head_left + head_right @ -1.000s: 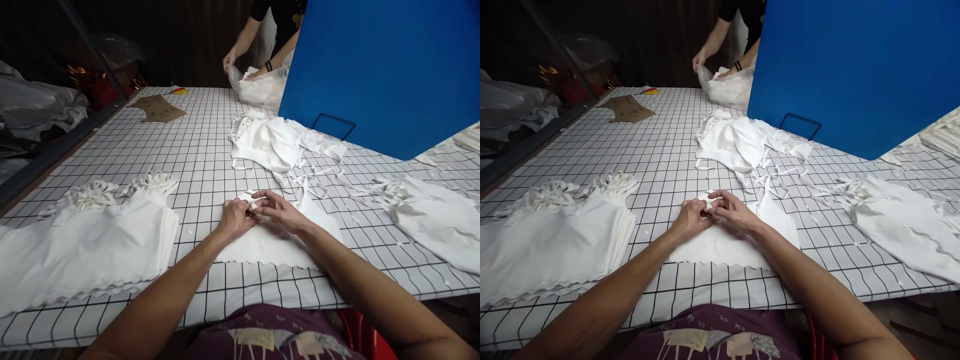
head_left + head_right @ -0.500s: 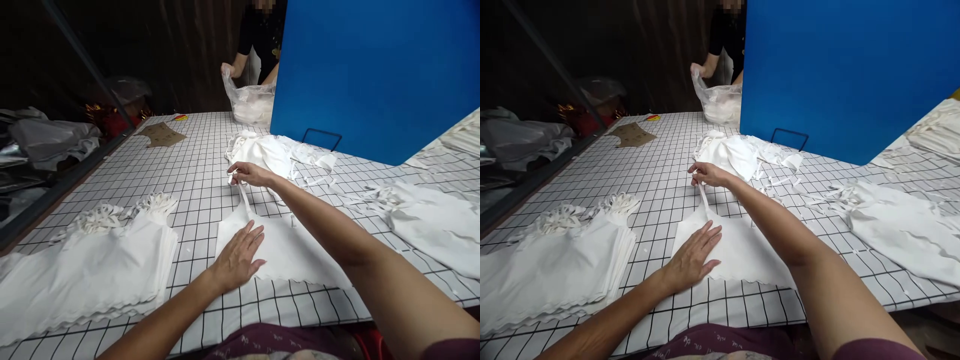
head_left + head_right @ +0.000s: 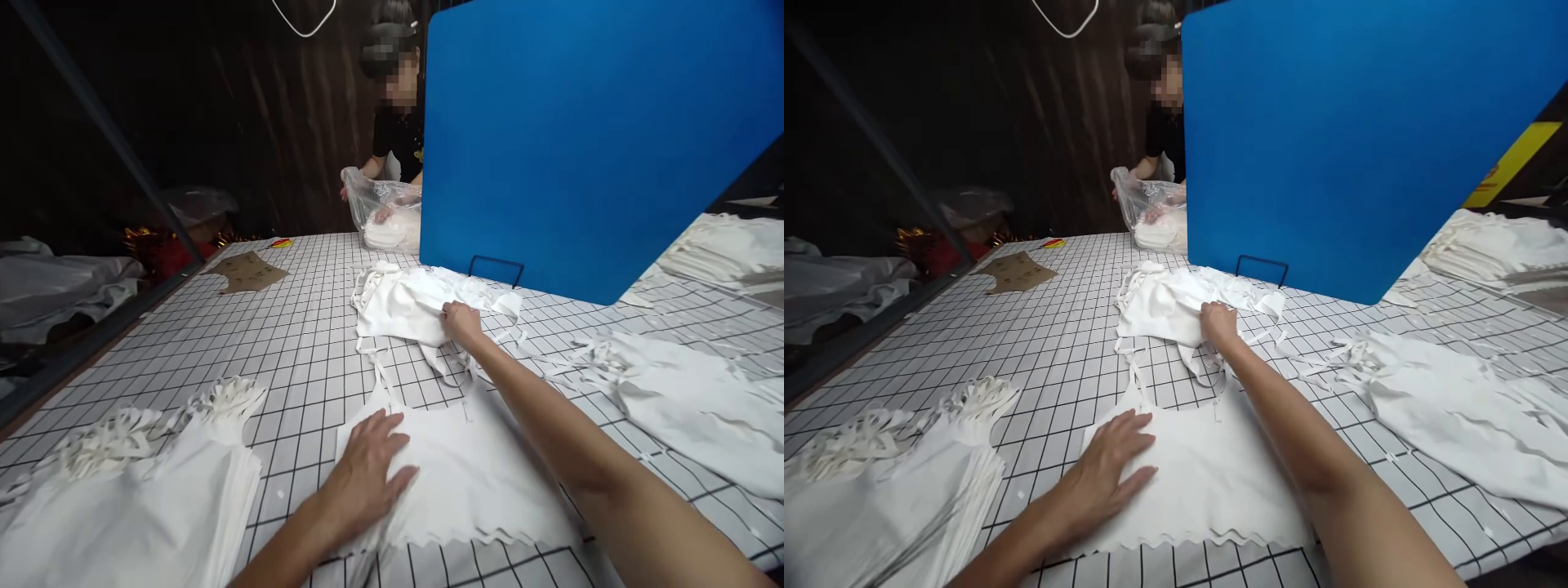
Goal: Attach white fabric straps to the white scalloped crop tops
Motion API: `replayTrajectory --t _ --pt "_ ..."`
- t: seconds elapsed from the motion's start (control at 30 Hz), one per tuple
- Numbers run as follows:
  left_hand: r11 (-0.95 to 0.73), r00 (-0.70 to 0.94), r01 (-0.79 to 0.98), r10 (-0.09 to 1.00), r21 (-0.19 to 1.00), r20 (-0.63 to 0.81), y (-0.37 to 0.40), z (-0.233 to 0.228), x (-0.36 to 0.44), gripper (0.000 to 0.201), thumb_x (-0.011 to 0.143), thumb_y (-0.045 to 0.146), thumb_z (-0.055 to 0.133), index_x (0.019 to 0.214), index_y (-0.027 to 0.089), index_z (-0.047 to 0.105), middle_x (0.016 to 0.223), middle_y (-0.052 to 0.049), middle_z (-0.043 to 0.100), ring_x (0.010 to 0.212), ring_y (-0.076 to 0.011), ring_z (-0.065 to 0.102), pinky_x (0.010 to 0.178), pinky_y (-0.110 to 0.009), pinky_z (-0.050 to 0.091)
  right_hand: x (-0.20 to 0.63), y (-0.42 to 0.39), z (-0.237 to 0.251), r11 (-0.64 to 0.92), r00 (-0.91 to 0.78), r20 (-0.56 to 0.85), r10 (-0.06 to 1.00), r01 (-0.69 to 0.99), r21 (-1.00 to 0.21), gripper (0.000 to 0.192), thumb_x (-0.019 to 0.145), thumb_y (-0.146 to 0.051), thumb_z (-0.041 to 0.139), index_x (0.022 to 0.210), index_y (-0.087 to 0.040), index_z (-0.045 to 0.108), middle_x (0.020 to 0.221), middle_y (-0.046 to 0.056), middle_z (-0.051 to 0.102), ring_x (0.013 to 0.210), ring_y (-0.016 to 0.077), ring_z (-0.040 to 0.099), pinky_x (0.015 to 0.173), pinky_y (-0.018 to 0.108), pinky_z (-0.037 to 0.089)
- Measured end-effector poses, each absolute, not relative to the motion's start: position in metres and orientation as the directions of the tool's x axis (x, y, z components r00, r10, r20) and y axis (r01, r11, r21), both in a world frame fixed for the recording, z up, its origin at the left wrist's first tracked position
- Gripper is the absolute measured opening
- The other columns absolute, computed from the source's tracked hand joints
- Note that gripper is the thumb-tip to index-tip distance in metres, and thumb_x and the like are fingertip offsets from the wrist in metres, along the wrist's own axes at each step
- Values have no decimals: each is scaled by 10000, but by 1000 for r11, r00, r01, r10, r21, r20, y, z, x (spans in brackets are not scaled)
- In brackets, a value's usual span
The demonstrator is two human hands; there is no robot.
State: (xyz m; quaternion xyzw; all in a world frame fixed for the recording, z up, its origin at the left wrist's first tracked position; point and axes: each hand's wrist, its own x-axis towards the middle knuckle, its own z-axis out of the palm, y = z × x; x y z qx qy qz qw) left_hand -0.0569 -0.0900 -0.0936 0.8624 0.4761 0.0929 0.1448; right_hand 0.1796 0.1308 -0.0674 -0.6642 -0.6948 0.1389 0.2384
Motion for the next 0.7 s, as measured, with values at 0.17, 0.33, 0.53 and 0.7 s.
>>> replayTrajectory --t 0.17,0.33,0.53,0.7 --pt "-438 318 789 891 430 324 -5 -30 -40 397 966 374 512 1279 145 595 1434 -173 514 1341 -322 483 1067 -552 457 212 121 10 255 -148 207 967 594 -763 261 1004 -394 432 922 -196 582 898 60 648 758 159 613 692 299 529" --pt "-609 280 633 755 478 592 70 47 15 523 862 419 664 1315 172 577 1391 -145 554 1296 -321 509 1036 -474 467 221 78 92 427 -412 438 799 -122 -896 330 856 -470 710 822 -187 544 738 -26 539 607 77 504 566 196 466" --pt "-459 220 741 856 491 468 87 100 40 175 822 171 571 869 151 738 803 -41 702 763 -201 645 648 -265 477 272 40 146 553 -234 527 817 58 -831 325 846 -421 738 745 -172 558 641 -45 506 545 57 446 484 182 380" --pt "-366 141 819 874 442 464 55 103 4 238 792 197 588 967 181 747 896 -41 729 818 -205 654 681 -257 491 342 -18 151 550 -113 563 819 437 -712 202 883 -332 676 821 -142 648 686 -40 567 593 24 494 538 209 341"
